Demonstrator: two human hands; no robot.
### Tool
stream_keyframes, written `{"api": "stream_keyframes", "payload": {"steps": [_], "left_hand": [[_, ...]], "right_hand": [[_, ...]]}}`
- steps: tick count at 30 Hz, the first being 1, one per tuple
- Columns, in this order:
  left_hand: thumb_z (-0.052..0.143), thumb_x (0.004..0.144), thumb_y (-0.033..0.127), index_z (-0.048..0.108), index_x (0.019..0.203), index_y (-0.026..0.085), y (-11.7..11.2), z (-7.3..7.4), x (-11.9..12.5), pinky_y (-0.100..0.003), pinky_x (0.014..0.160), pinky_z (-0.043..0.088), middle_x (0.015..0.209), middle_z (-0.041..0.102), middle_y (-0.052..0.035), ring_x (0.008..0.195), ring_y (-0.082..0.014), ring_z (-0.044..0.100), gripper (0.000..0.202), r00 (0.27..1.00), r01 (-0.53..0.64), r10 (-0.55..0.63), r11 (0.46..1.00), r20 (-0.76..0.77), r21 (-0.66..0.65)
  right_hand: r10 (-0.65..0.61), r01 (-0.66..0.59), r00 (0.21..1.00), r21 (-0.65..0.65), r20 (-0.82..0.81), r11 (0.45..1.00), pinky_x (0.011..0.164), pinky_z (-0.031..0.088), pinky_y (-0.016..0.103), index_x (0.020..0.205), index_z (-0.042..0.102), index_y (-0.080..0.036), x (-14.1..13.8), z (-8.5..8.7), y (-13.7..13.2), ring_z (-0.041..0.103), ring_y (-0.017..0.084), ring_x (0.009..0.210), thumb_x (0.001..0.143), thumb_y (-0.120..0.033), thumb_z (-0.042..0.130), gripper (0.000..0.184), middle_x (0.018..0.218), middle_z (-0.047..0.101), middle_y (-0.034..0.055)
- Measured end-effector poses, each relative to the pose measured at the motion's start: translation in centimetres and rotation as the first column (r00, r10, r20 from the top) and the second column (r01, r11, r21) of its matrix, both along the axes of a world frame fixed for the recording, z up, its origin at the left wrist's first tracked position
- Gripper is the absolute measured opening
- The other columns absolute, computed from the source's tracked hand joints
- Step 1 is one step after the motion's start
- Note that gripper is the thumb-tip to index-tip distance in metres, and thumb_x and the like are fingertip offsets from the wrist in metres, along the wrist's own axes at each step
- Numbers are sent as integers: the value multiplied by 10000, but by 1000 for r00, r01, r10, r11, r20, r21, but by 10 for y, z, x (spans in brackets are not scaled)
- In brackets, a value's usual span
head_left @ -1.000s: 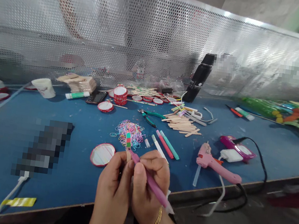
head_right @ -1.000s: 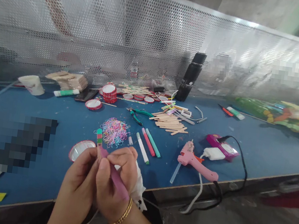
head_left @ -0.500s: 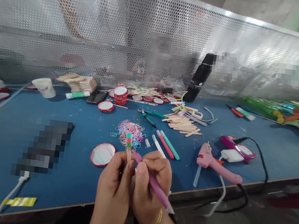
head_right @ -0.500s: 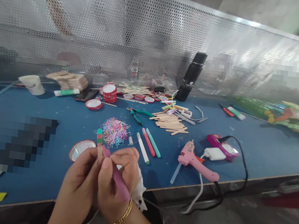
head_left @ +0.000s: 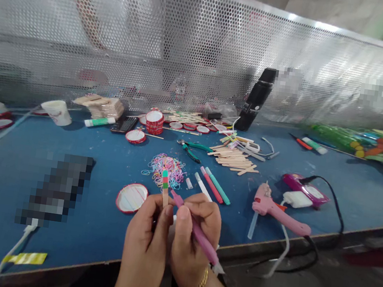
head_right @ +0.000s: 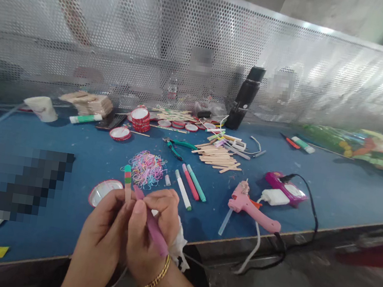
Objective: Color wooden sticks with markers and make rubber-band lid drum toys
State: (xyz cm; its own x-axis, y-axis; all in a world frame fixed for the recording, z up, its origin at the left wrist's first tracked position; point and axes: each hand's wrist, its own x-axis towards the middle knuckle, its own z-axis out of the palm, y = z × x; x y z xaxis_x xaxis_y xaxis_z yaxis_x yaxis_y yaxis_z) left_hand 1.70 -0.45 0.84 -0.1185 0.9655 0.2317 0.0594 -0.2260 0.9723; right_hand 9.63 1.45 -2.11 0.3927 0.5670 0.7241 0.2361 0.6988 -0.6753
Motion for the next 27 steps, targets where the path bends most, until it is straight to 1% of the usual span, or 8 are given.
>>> {"api": "stream_keyframes", "payload": {"steps": [6, 10, 12, 16, 18, 22, 25, 27], "left_hand": [[611, 1009, 400, 619, 855, 226, 1, -6, 2, -206, 618, 442, 754, 594, 31, 691, -127, 530, 232, 999, -26, 25, 998, 27, 51], [622, 997, 368, 627, 831, 221, 0, -4, 2, -206, 608, 437, 734, 583, 31, 676, -126, 524, 222, 1000, -26, 25, 998, 18, 58], [622, 994, 390, 629, 831, 218, 0, -2, 1, -209, 601, 442, 731, 591, 27, 666, -127, 525, 238, 1000, -28, 28, 999, 9, 46], [609, 996, 448, 637, 891, 216, 1, -1, 0, -219, 590, 459, 759, 623, 16, 662, -134, 529, 256, 1000, -8, 8, 1000, 15, -2], [608, 999, 434, 637, 901, 218, 2, -2, 0, -216, 608, 466, 775, 620, 18, 679, -131, 541, 239, 1000, -13, 13, 1000, 17, 9], [608, 999, 373, 628, 853, 222, 1, -1, 1, -202, 608, 452, 744, 589, 32, 675, -120, 546, 212, 999, -40, 41, 997, -6, 62], [620, 986, 361, 621, 829, 220, 0, 1, 0, -202, 593, 443, 724, 587, 34, 664, -120, 544, 211, 999, -44, 46, 996, -27, 74], [615, 990, 390, 622, 841, 219, 0, 2, -1, -209, 594, 453, 734, 603, 28, 663, -124, 549, 227, 999, -41, 43, 998, -30, 56]], "right_hand": [[90, -90, 996, 51, 12, 995, 801, 487, 371, 962, 512, -236, 0, 2, 0, 585, 126, 727, 963, -130, 564, 118, 832, 573, -38], [74, -76, 997, 49, 39, 996, 802, 483, 372, 971, 514, -234, 1, 4, -1, 601, 128, 746, 954, -124, 572, 126, 848, 581, -35], [50, -52, 998, 35, 38, 998, 814, 481, 379, 946, 511, -232, 0, 3, -1, 593, 123, 732, 957, -126, 573, 123, 834, 578, -39], [9, -9, 1000, 23, -2, 1000, 833, 479, 385, 923, 511, -231, -1, 1, -1, 575, 118, 718, 970, -131, 563, 122, 822, 574, -44], [28, -28, 1000, 36, -2, 999, 831, 481, 386, 938, 513, -233, -1, 1, -1, 580, 119, 722, 968, -135, 563, 115, 828, 576, -44], [80, -81, 997, 53, 22, 995, 805, 484, 379, 969, 513, -235, 0, 3, -1, 599, 126, 740, 962, -135, 563, 112, 843, 576, -38], [77, -79, 996, 45, 38, 996, 803, 481, 380, 964, 512, -233, 0, 4, -2, 599, 126, 737, 958, -131, 569, 117, 843, 575, -38], [55, -56, 998, 37, 42, 998, 813, 477, 385, 943, 511, -232, -1, 4, -1, 589, 124, 726, 960, -131, 567, 117, 832, 570, -40]]}}
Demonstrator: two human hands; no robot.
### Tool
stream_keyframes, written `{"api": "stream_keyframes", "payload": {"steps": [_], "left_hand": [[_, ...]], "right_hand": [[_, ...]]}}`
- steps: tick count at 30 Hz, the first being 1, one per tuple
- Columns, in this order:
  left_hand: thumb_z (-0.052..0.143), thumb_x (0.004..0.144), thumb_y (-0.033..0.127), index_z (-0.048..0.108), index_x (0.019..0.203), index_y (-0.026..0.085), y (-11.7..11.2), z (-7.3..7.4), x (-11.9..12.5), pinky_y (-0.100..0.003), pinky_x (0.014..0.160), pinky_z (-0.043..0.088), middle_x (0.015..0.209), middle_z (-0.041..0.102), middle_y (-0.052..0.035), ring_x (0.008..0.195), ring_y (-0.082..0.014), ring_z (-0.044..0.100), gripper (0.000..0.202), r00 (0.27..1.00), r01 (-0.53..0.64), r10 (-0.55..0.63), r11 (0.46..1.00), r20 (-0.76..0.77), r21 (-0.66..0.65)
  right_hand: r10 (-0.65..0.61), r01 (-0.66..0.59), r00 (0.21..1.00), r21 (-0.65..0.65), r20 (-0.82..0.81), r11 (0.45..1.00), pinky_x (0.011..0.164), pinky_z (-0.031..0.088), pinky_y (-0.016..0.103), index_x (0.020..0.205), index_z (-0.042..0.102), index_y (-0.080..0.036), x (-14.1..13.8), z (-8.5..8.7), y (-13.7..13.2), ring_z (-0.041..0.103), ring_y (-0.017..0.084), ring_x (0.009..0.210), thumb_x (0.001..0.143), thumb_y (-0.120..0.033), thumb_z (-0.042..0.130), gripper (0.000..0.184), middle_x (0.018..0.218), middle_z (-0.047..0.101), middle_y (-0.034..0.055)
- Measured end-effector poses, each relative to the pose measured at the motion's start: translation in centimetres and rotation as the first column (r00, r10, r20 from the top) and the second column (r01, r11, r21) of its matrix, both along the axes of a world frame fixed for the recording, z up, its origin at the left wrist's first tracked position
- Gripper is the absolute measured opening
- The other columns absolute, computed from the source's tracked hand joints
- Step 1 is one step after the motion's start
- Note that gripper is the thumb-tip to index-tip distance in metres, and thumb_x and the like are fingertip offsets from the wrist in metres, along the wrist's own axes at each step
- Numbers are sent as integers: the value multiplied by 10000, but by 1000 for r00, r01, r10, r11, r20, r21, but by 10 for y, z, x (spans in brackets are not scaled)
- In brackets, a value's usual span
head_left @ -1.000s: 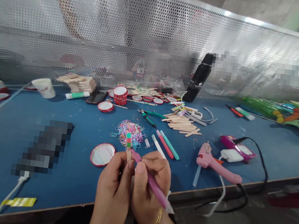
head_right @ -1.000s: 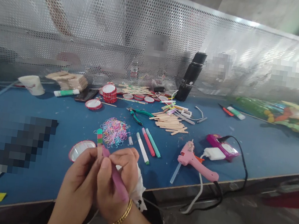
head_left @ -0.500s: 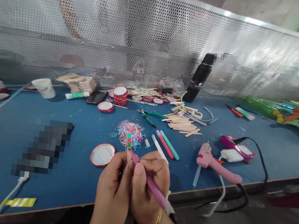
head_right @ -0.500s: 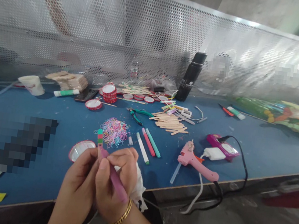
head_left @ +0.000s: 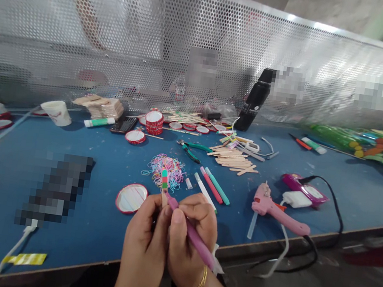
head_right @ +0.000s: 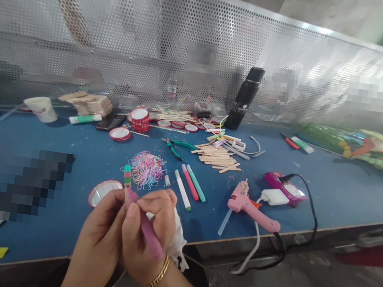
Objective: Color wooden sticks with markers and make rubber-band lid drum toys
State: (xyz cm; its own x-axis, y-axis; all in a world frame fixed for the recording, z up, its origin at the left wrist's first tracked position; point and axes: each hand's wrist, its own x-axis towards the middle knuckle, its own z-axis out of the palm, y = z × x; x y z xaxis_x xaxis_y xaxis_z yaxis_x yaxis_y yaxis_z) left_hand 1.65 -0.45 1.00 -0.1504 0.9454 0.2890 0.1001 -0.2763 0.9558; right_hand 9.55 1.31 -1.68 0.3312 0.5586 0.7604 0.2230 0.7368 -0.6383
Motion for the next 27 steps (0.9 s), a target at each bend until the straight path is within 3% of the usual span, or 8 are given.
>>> {"api": "stream_keyframes", "payload": {"steps": [5, 12, 19, 24, 27], "left_hand": [[602, 999, 462, 641, 900, 217, 1, -2, 0, -224, 594, 463, 762, 631, 15, 660, -132, 541, 268, 1000, 19, -18, 998, 25, -55], [627, 985, 368, 642, 855, 219, 1, -1, 1, -217, 610, 459, 738, 602, 27, 671, -130, 555, 198, 1000, -2, 1, 1000, 17, 13], [599, 1007, 450, 672, 957, 217, 2, -5, -1, -236, 631, 466, 823, 656, 2, 697, -142, 565, 249, 1000, 14, -12, 998, 26, -64], [614, 1000, 417, 654, 901, 220, -1, -3, 1, -232, 628, 442, 772, 610, 18, 696, -142, 547, 225, 998, -2, 4, 1000, 65, -30], [631, 987, 389, 641, 870, 218, -2, -1, 2, -235, 637, 440, 764, 600, 21, 696, -142, 551, 208, 998, -16, 18, 999, 63, -29]], "right_hand": [[-37, 36, 998, -14, -54, 999, 830, 471, 388, 936, 515, -234, -1, -2, 1, 559, 123, 713, 975, -133, 552, 115, 819, 568, -43], [31, -31, 999, 26, -18, 999, 789, 483, 370, 975, 513, -236, 1, 0, 1, 596, 130, 735, 961, -133, 562, 115, 841, 573, -38], [-72, 71, 997, -35, -21, 997, 794, 482, 375, 920, 514, -234, 0, -2, 2, 557, 132, 711, 988, -155, 558, 114, 809, 565, -37], [14, -14, 1000, 1, 1, 1000, 789, 492, 394, 964, 509, -241, 1, -1, 1, 590, 145, 727, 990, -176, 544, 78, 828, 574, -27], [-1, 0, 999, 19, 33, 1000, 784, 495, 399, 971, 515, -242, 1, 1, 1, 597, 148, 727, 984, -172, 548, 78, 829, 579, -25]]}}
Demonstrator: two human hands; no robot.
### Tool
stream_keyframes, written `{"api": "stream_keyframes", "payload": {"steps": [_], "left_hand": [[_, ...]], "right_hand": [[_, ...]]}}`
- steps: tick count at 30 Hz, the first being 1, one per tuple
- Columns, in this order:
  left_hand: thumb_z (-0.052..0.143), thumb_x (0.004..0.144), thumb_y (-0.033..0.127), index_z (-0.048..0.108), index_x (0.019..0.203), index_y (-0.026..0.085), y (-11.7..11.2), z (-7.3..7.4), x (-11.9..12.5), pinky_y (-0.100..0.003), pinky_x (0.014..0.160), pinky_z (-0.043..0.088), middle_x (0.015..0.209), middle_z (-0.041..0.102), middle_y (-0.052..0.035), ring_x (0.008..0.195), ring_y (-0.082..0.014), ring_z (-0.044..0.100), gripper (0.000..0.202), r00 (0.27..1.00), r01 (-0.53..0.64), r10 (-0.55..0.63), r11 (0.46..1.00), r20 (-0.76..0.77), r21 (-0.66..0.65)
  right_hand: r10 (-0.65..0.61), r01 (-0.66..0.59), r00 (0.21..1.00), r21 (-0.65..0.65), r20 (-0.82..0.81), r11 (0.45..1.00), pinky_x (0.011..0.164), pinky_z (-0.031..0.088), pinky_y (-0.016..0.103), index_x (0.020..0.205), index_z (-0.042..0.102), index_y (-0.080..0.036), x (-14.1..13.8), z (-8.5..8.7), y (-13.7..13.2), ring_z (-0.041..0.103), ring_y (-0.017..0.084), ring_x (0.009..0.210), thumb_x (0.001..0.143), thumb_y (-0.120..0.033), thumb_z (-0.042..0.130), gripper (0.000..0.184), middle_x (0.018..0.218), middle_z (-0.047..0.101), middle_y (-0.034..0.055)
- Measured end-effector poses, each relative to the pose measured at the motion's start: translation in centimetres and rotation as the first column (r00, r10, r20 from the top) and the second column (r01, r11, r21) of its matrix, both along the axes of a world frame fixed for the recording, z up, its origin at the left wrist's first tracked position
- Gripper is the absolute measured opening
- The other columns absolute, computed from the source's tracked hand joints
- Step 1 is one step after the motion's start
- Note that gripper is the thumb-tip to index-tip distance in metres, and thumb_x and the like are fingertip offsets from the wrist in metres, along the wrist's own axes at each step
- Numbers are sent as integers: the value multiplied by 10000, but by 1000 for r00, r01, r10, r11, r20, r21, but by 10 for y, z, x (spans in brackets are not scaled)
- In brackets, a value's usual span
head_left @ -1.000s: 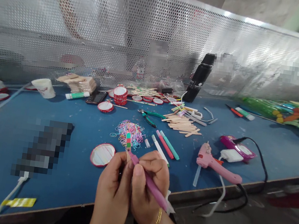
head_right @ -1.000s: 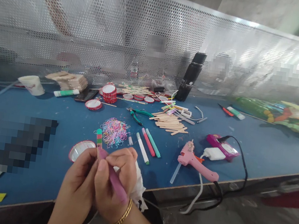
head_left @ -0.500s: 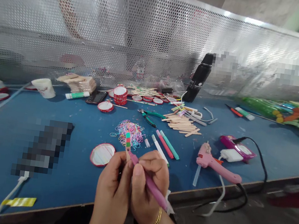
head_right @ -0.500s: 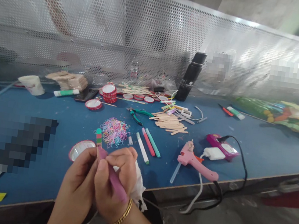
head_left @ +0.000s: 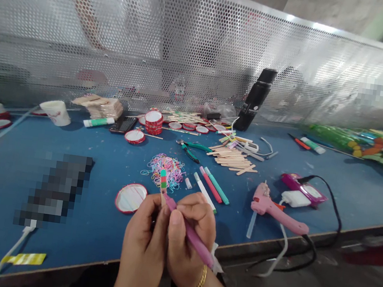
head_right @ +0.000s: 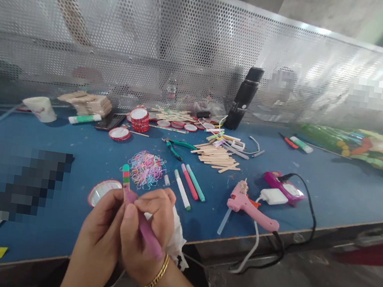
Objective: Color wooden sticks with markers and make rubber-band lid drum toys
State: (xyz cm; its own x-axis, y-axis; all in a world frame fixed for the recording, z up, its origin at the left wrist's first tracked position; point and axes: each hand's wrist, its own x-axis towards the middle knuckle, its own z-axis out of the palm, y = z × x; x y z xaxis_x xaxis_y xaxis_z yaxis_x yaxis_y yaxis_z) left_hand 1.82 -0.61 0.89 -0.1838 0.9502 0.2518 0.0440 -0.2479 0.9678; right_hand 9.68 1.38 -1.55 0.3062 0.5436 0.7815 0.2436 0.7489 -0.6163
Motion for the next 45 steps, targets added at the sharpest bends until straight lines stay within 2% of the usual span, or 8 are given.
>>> {"api": "stream_keyframes", "payload": {"steps": [8, 12, 16, 22, 29, 36, 40, 45], "left_hand": [[595, 1021, 446, 658, 956, 219, 2, -8, -3, -229, 642, 460, 825, 627, 9, 715, -137, 552, 245, 999, 21, -21, 1000, -29, -17], [605, 1015, 414, 630, 884, 217, 2, -6, -2, -220, 623, 446, 778, 582, 20, 703, -133, 553, 238, 1000, 9, -9, 1000, -17, 21], [625, 996, 378, 620, 853, 214, 2, -3, -1, -226, 607, 443, 759, 592, 19, 681, -136, 554, 217, 1000, 8, -7, 999, -23, 31], [598, 1012, 428, 657, 922, 220, 2, -3, -2, -229, 626, 460, 788, 599, 14, 695, -136, 557, 234, 998, 1, -1, 1000, -55, -4], [612, 998, 418, 622, 840, 218, 2, -2, -2, -220, 597, 449, 743, 588, 19, 666, -135, 544, 255, 999, 5, -4, 1000, -32, 27], [606, 1001, 449, 647, 889, 217, 1, 0, -2, -224, 592, 453, 767, 605, 11, 662, -136, 528, 261, 999, 13, -14, 1000, -37, -20], [604, 1005, 438, 639, 869, 216, 2, -1, -2, -219, 606, 460, 767, 604, 11, 675, -135, 548, 262, 1000, 12, -12, 1000, -29, 5], [587, 1014, 412, 643, 885, 219, 1, -2, -2, -220, 621, 474, 780, 616, 12, 692, -135, 569, 238, 999, 13, -12, 1000, -44, 25]], "right_hand": [[-48, 46, 998, -46, -44, 998, 796, 491, 392, 918, 510, -240, -1, -2, 0, 567, 139, 710, 990, -171, 554, 109, 806, 564, -32], [0, 0, 1000, -1, -19, 1000, 761, 505, 384, 970, 510, -242, 0, -1, 0, 598, 146, 719, 989, -177, 545, 77, 824, 572, -25], [-10, 10, 1000, -1, 8, 1000, 759, 510, 390, 969, 513, -243, 1, 1, -1, 600, 146, 709, 976, -168, 555, 86, 816, 577, -27], [-40, 38, 998, -41, -41, 998, 756, 499, 378, 918, 512, -242, -1, -3, 0, 574, 142, 705, 993, -172, 545, 107, 798, 566, -28], [14, -14, 1000, -14, -21, 1000, 734, 511, 375, 978, 513, -247, -1, -3, 0, 606, 150, 730, 993, -191, 549, 68, 832, 579, -19], [-48, 45, 998, -53, -48, 998, 777, 495, 385, 916, 512, -241, -1, -3, -1, 567, 138, 699, 998, -176, 543, 109, 800, 573, -30], [-15, 15, 1000, -23, -4, 1000, 776, 498, 397, 942, 517, -243, 0, 0, -1, 596, 147, 712, 984, -176, 546, 84, 805, 588, -27], [-36, 36, 999, 15, 32, 999, 767, 498, 393, 942, 517, -241, 1, 3, -1, 600, 146, 705, 971, -168, 547, 84, 797, 573, -32]]}}
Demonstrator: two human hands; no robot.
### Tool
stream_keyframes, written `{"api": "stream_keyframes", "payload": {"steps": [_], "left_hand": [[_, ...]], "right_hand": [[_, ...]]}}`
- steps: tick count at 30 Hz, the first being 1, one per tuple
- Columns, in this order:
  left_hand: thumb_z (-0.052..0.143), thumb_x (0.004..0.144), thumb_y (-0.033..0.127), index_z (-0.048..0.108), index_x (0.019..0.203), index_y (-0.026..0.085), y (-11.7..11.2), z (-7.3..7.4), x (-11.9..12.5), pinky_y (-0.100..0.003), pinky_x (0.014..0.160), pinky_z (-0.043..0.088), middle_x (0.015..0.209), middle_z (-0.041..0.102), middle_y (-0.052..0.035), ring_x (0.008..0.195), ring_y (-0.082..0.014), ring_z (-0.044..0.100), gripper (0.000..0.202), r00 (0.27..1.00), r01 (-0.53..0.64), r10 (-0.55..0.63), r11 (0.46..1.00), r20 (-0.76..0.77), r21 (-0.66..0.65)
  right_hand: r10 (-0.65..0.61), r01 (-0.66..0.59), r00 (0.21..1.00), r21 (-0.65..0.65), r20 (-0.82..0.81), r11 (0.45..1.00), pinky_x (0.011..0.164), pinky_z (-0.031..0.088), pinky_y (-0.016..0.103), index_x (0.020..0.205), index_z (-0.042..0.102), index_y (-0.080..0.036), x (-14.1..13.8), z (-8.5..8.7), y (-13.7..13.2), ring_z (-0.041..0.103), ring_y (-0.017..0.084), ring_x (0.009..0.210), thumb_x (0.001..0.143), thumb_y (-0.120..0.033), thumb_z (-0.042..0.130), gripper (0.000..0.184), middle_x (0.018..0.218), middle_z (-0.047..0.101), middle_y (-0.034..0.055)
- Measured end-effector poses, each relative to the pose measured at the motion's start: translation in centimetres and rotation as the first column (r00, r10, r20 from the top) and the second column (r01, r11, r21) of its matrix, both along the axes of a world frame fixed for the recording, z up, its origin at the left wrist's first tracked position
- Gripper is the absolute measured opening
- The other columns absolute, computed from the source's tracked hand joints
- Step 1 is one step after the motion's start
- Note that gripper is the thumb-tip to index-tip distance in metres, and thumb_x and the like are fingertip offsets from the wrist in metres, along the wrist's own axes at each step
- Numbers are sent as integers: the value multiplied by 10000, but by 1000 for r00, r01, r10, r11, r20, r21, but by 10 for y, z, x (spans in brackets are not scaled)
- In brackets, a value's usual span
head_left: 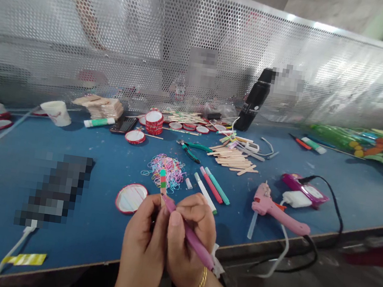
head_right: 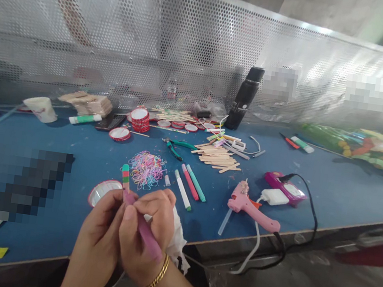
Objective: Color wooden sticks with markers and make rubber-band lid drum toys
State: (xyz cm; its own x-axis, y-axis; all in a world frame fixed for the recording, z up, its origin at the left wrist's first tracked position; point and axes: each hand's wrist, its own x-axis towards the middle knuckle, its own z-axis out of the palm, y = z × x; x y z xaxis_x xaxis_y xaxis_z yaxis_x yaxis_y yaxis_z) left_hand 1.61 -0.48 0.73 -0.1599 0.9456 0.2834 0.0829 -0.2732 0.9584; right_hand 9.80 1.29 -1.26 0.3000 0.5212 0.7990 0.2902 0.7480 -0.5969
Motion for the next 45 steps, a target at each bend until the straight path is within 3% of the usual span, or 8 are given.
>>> {"api": "stream_keyframes", "payload": {"steps": [6, 14, 21, 30, 40, 45], "left_hand": [[590, 1013, 431, 646, 900, 222, 1, 1, 0, -225, 607, 458, 770, 617, 16, 674, -134, 539, 245, 1000, -3, 2, 1000, -31, -28], [581, 1020, 431, 629, 864, 220, 0, 2, 1, -216, 611, 458, 767, 598, 20, 680, -130, 548, 266, 1000, -3, 3, 1000, -3, -4], [599, 1013, 461, 656, 923, 221, 1, -2, -1, -224, 613, 450, 785, 598, 18, 688, -134, 533, 262, 1000, -7, 7, 999, -12, -41], [587, 1023, 450, 648, 933, 227, -1, -6, 0, -217, 655, 475, 841, 635, 9, 734, -137, 575, 248, 1000, 6, -6, 1000, 29, -26], [604, 1004, 433, 653, 917, 220, 1, -1, -2, -219, 619, 462, 783, 622, 17, 684, -132, 555, 235, 999, -12, 12, 1000, -32, -16], [598, 1004, 452, 634, 877, 220, 1, -1, 0, -216, 609, 466, 776, 616, 14, 681, -134, 555, 267, 1000, -14, 14, 1000, 3, -16]], "right_hand": [[-33, 27, 998, -82, -62, 996, 795, 490, 394, 882, 501, -240, -1, -5, -1, 567, 139, 692, 993, -167, 542, 139, 790, 571, -32], [17, -17, 1000, -2, -16, 1000, 772, 488, 387, 929, 523, -235, -1, -2, 0, 598, 139, 709, 967, -158, 547, 90, 800, 578, -32], [-19, 15, 998, -58, -64, 998, 780, 485, 383, 902, 501, -241, -1, -6, 0, 563, 138, 688, 985, -162, 542, 121, 786, 572, -35], [20, -20, 1000, 9, -18, 1000, 808, 467, 382, 917, 517, -226, 0, 0, 1, 601, 123, 726, 937, -117, 556, 117, 806, 570, -44], [-9, 4, 996, -54, -85, 999, 826, 463, 388, 904, 510, -234, -2, -7, 0, 569, 125, 702, 969, -139, 561, 125, 800, 568, -46], [30, -31, 999, -21, -34, 999, 831, 458, 399, 911, 524, -227, 0, -3, -1, 588, 129, 722, 949, -141, 563, 102, 808, 580, -40]]}}
